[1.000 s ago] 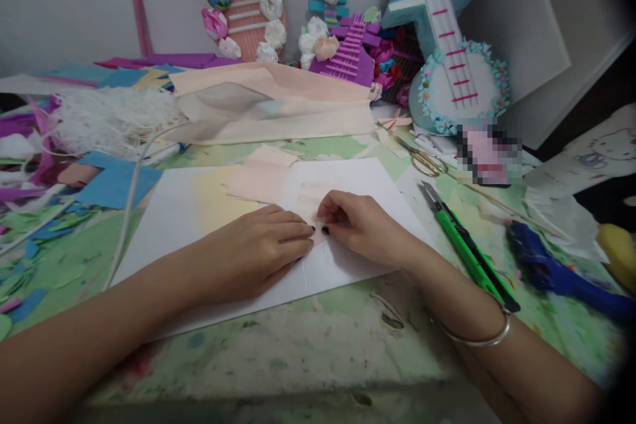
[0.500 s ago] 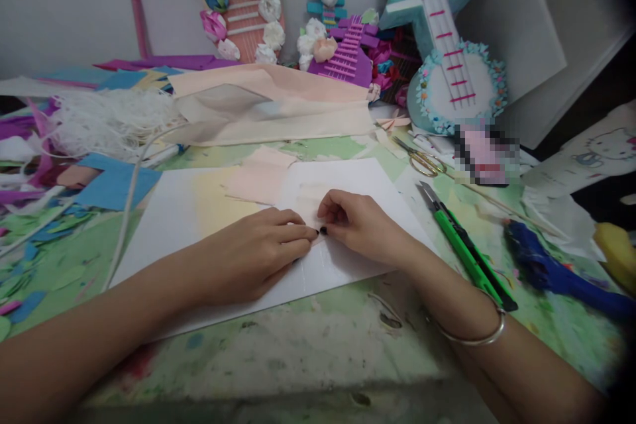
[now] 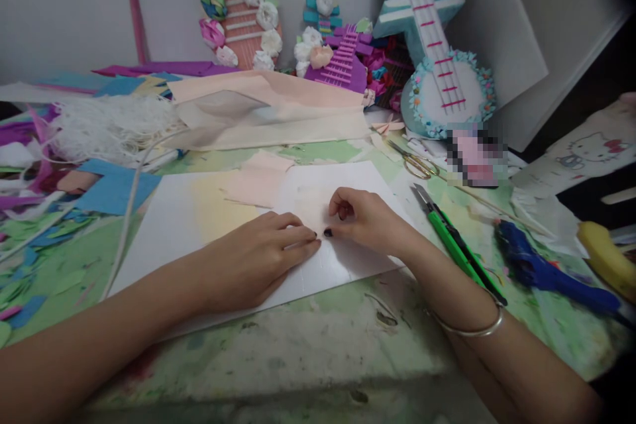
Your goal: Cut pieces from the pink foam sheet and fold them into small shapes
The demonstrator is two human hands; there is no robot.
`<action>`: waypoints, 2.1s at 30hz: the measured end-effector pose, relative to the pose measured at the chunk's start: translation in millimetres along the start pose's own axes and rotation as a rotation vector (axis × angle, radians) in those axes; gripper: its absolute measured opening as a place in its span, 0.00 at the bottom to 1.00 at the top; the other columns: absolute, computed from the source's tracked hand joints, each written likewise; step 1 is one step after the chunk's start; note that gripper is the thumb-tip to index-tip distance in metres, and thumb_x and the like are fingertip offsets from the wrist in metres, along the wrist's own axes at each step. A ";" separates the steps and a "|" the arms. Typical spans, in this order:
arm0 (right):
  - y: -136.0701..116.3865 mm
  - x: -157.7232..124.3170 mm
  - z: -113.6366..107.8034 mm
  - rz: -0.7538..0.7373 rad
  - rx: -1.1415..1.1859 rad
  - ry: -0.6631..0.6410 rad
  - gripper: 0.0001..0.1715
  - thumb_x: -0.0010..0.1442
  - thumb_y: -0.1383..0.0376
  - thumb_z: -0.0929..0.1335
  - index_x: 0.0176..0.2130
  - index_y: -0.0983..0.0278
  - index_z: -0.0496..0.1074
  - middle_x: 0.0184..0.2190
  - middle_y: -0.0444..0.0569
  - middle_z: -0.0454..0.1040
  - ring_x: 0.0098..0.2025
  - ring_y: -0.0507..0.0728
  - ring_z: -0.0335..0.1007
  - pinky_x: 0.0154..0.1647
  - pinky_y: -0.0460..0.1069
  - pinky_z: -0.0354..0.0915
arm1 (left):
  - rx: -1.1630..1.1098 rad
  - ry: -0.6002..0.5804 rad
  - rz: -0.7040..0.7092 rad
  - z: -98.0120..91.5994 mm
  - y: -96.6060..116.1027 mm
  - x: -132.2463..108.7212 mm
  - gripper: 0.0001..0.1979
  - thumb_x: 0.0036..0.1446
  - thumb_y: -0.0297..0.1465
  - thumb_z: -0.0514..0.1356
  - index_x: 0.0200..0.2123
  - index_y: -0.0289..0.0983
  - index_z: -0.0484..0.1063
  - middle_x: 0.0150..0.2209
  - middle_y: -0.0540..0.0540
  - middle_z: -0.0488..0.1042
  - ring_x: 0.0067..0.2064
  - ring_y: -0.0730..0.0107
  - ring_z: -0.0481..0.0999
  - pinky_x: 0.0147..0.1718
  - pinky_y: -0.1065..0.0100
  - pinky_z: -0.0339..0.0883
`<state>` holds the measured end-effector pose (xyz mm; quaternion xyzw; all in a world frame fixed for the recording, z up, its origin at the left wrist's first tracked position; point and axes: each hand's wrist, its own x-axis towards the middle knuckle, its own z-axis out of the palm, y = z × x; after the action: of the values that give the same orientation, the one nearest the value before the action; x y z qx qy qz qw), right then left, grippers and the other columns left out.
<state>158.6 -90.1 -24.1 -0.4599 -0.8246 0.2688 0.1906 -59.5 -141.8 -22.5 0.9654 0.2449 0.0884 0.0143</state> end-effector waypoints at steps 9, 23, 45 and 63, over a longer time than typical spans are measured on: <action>11.5 6.1 -12.8 0.129 -0.131 0.090 0.13 0.41 0.79 0.64 0.28 0.64 0.68 0.25 0.43 0.68 0.28 0.52 0.62 0.28 0.46 0.54 | -0.018 0.013 -0.002 -5.1 -1.7 -1.4 0.18 0.62 0.25 0.50 0.54 0.37 0.66 0.50 0.41 0.73 0.54 0.55 0.66 0.50 0.54 0.60; 18.6 9.5 -5.1 -0.054 0.036 0.062 0.21 0.47 0.78 0.66 0.42 0.65 0.71 0.33 0.47 0.75 0.31 0.51 0.66 0.34 0.47 0.61 | 0.150 0.201 -0.096 -3.7 -29.1 -4.6 0.11 0.58 0.23 0.52 0.38 0.36 0.74 0.48 0.44 0.76 0.59 0.52 0.64 0.58 0.47 0.50; -8.8 3.4 2.4 0.210 0.865 0.301 0.10 0.40 0.71 0.71 0.29 0.66 0.77 0.27 0.46 0.76 0.29 0.51 0.69 0.32 0.48 0.68 | 0.098 0.388 -0.092 8.4 -15.9 4.1 0.08 0.62 0.23 0.51 0.40 0.34 0.68 0.35 0.43 0.73 0.39 0.63 0.68 0.38 0.62 0.61; -17.3 -2.6 -0.5 -0.040 0.795 0.293 0.11 0.43 0.73 0.72 0.31 0.63 0.78 0.31 0.46 0.79 0.34 0.55 0.76 0.40 0.52 0.73 | -0.546 0.566 -0.572 7.2 -17.3 4.3 0.03 0.55 0.28 0.57 0.30 0.37 0.70 0.32 0.49 0.72 0.27 0.75 0.73 0.24 0.73 0.68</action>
<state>148.8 -99.6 -13.2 -0.3676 -0.6298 0.4939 0.4736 -62.6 -124.4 -30.1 0.7585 0.4624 0.4009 0.2237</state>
